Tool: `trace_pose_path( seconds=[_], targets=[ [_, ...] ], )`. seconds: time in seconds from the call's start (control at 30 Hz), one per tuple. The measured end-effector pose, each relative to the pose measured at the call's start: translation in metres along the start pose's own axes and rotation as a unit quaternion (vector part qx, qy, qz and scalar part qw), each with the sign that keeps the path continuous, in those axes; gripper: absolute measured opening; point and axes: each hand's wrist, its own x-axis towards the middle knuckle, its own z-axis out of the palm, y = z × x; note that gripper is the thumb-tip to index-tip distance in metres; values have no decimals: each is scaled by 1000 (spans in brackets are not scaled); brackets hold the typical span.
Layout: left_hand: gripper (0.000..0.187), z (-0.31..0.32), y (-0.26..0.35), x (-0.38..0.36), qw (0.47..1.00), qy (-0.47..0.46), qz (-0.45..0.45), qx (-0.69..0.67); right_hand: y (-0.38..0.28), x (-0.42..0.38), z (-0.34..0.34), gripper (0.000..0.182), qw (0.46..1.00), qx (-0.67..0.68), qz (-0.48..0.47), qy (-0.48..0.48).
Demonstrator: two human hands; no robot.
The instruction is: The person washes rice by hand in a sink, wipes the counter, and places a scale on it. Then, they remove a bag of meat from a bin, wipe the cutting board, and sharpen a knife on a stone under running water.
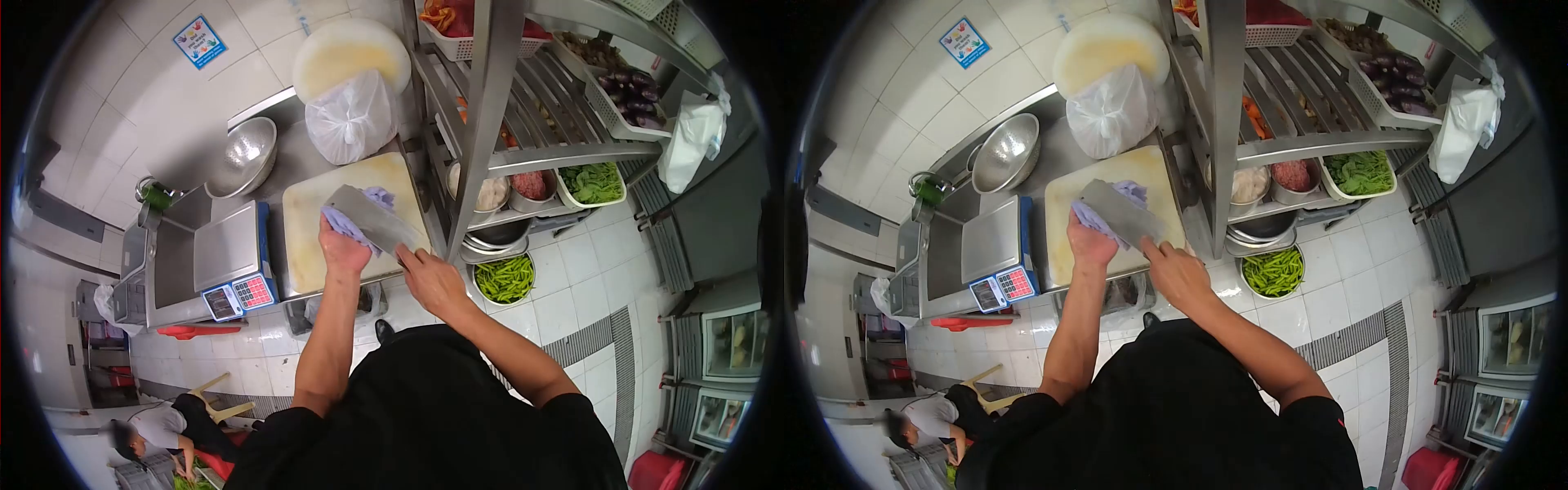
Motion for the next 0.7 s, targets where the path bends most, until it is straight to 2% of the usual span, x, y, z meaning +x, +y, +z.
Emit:
trace_pose_path(
  seconds=[0.07, 0.17, 0.23, 0.27, 0.3, 0.37, 0.4, 0.47, 0.5, 0.57, 0.7],
  targets=[
    [51, -10, 14, -1, 1000, -9, 15, 3, 10, -20, -2, 44, 1000, -1, -5, -14],
    [52, -24, 38, -2, 998, -26, 41, 37, 48, -47, 6, 46, 998, 36, -53, 26],
    [52, -22, 43, -6, 996, -30, 56, 65, 63, -52, -1, 46, 970, 227, 66, -62],
    [53, -21, 41, -12, 997, -40, 26, 64, 61, -47, -2, 34, 888, 427, 158, -61],
    [53, -20, 37, -18, 997, -48, -7, 64, 60, -39, -4, 34, 888, 427, 159, -64],
    [53, -14, 17, -31, 997, -25, -15, 76, 48, -3, -22, 23, 756, 635, 153, -46],
    [52, -8, 7, -33, 996, -6, -24, 89, 42, 13, -26, 23, 756, 635, 152, -44],
    [51, 14, -9, -35, 996, -4, -36, 85, 33, 36, -31, 23, 727, 636, 239, -98],
    [51, 19, -12, -36, 996, 1, -44, 79, 34, 36, -31, 23, 728, 636, 238, -98],
    [48, 12, -7, -23, 994, -4, -33, 104, 35, 37, -29, 24, 775, 585, 212, -105],
    [46, -2, 14, -10, 992, -46, 12, 115, 42, 13, -9, 24, 791, 555, 214, -139]
  ],
)
